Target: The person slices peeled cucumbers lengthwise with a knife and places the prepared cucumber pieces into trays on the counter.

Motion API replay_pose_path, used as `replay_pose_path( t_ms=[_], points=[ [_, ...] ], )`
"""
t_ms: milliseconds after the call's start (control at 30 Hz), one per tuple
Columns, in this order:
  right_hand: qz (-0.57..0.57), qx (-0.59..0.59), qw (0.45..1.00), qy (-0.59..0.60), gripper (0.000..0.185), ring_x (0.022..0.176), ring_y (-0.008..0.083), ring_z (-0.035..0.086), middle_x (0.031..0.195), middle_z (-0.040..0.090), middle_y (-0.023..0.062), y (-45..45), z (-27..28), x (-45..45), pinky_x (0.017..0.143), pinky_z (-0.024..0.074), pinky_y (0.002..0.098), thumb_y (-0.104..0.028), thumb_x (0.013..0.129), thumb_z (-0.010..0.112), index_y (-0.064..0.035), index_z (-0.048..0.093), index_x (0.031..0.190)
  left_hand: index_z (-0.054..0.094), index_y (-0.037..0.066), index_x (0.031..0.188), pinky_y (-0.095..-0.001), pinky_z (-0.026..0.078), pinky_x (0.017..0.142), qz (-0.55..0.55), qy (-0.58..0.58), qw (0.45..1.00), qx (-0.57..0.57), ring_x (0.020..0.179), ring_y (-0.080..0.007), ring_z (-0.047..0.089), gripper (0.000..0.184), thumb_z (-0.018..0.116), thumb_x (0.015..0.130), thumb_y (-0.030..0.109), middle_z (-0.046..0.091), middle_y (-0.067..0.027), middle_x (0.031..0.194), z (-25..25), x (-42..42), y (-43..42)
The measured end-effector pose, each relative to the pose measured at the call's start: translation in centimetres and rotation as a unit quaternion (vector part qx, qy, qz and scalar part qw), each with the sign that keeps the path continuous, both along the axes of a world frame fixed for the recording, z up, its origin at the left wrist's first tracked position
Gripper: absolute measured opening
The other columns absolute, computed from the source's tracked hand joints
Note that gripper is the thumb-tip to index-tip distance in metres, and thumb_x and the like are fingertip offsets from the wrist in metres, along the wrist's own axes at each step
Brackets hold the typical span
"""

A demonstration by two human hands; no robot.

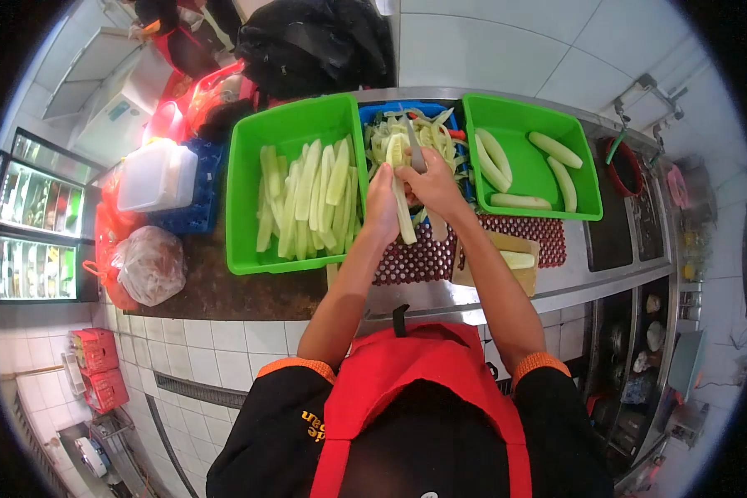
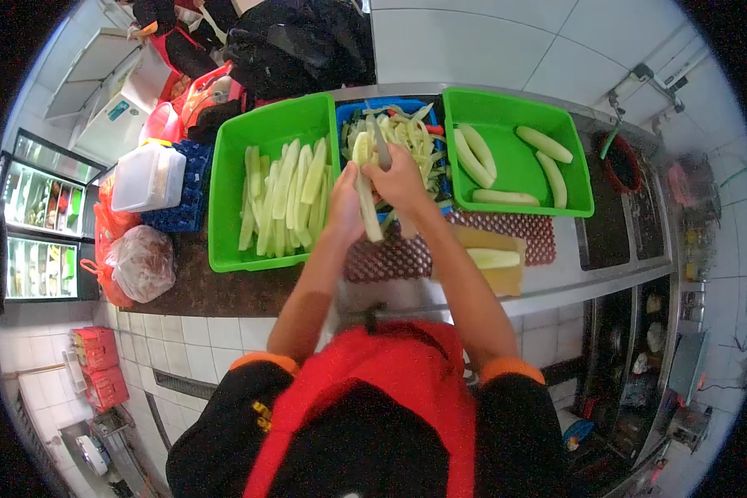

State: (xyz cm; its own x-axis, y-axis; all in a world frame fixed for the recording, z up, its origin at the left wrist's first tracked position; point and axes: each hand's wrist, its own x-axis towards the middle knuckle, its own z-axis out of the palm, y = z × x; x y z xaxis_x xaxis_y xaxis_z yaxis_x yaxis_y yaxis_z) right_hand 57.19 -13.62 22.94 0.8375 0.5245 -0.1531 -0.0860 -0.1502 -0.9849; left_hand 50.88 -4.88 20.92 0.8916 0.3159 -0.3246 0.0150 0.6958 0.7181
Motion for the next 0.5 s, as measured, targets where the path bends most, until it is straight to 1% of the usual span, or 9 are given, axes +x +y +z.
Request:
replay_pose_path(
  t_ms=[67, 100, 167, 200, 267, 400, 433, 467, 500],
  points=[
    [-0.094, -0.053, 0.977, -0.185, 0.023, 0.078, 0.0236, 0.062, 0.092, 0.06, 0.0164, -0.3, -1.0, -0.6, 0.067, 0.0508, 0.0346, -0.012, 0.087, 0.054, 0.0055, 0.058, 0.101, 0.046, 0.01, 0.125, -0.0282, 0.047, 0.069, 0.025, -0.039, 0.998, 0.04, 0.076, -0.0115, 0.054, 0.039, 0.036, 0.102, 0.04, 0.056, -0.0023, 0.094, -2.0, 0.2, -0.1],
    [-0.094, -0.054, 0.977, -0.182, 0.023, 0.078, 0.0236, 0.062, 0.092, 0.06, 0.0164, -0.6, -0.6, -1.1, 0.067, 0.0508, 0.0346, -0.012, 0.087, 0.054, 0.0055, 0.058, 0.101, 0.046, 0.01, 0.125, -0.0282, 0.047, 0.069, 0.024, -0.037, 0.998, 0.04, 0.076, -0.0115, 0.054, 0.039, 0.036, 0.102, 0.04, 0.056, -0.0023, 0.094, -2.1, 0.3, -0.2],
    [-0.083, -0.127, 0.934, -0.324, 0.029, 0.083, 0.0368, 0.06, 0.09, 0.06, 0.0234, -1.0, 1.9, -2.7, 0.075, 0.0483, 0.0404, -0.008, 0.086, 0.048, 0.0081, 0.058, 0.108, 0.04, 0.01, 0.133, -0.0288, 0.049, 0.075, 0.076, -0.07, 0.994, 0.041, 0.087, -0.0131, 0.056, 0.044, 0.035, 0.102, 0.04, 0.055, -0.0054, 0.108, -2.2, 0.4, -0.6],
    [-0.086, -0.127, 0.935, -0.321, 0.029, 0.083, 0.0368, 0.06, 0.09, 0.06, 0.0234, -1.0, 3.3, -3.6, 0.075, 0.0483, 0.0404, -0.008, 0.086, 0.048, 0.0081, 0.058, 0.108, 0.04, 0.01, 0.133, -0.0288, 0.049, 0.075, 0.073, -0.066, 0.994, 0.042, 0.087, -0.0131, 0.056, 0.044, 0.035, 0.102, 0.04, 0.055, -0.0054, 0.108, -1.6, 0.1, -0.7],
    [-0.086, -0.13, 0.926, -0.344, 0.036, 0.085, 0.0436, 0.058, 0.093, 0.058, 0.028, -0.6, 6.3, -5.5, 0.079, 0.0465, 0.0431, -0.004, 0.083, 0.047, 0.0117, 0.055, 0.114, 0.034, 0.009, 0.139, -0.0299, 0.049, 0.083, 0.05, -0.193, 0.978, 0.058, 0.098, -0.0148, 0.055, 0.048, 0.033, 0.103, 0.04, 0.052, -0.0068, 0.119, 0.4, -0.4, -1.0],
    [-0.093, -0.089, 0.93, -0.344, 0.038, 0.085, 0.043, 0.058, 0.092, 0.058, 0.0282, -0.1, 8.9, -7.7, 0.077, 0.0465, 0.0437, -0.002, 0.082, 0.048, 0.015, 0.054, 0.115, 0.032, 0.009, 0.14, -0.0314, 0.046, 0.091, 0.024, -0.212, 0.973, 0.085, 0.106, -0.0169, 0.054, 0.048, 0.029, 0.103, 0.039, 0.052, -0.0073, 0.122, 1.1, -1.4, -0.7],
    [-0.087, -0.082, 0.93, -0.347, 0.037, 0.085, 0.043, 0.058, 0.092, 0.057, 0.0282, 0.0, 9.1, -8.0, 0.076, 0.0464, 0.0438, -0.002, 0.082, 0.048, 0.0154, 0.053, 0.115, 0.031, 0.009, 0.141, -0.0314, 0.045, 0.092, 0.057, -0.194, 0.92, 0.336, 0.107, -0.0169, 0.053, 0.049, 0.028, 0.103, 0.04, 0.052, -0.0078, 0.123, -0.3, -0.9, -0.2],
    [-0.082, -0.075, 0.929, -0.352, 0.037, 0.085, 0.0429, 0.058, 0.092, 0.057, 0.0283, 0.1, 9.3, -8.2, 0.076, 0.0464, 0.0438, -0.001, 0.082, 0.048, 0.0159, 0.053, 0.115, 0.029, 0.01, 0.142, -0.0314, 0.044, 0.093, 0.087, -0.165, 0.805, 0.563, 0.108, -0.017, 0.053, 0.05, 0.028, 0.103, 0.041, 0.051, -0.0082, 0.123, -1.7, -0.7, 0.1],
    [-0.082, -0.075, 0.93, -0.35, 0.037, 0.085, 0.0429, 0.058, 0.092, 0.057, 0.0283, 0.1, 9.5, -8.4, 0.076, 0.0464, 0.0438, -0.001, 0.082, 0.048, 0.0159, 0.053, 0.115, 0.029, 0.01, 0.142, -0.0314, 0.044, 0.093, 0.085, -0.164, 0.805, 0.564, 0.108, -0.017, 0.053, 0.05, 0.028, 0.103, 0.041, 0.051, -0.0082, 0.123, -1.1, -0.9, 0.0]
  ],
)
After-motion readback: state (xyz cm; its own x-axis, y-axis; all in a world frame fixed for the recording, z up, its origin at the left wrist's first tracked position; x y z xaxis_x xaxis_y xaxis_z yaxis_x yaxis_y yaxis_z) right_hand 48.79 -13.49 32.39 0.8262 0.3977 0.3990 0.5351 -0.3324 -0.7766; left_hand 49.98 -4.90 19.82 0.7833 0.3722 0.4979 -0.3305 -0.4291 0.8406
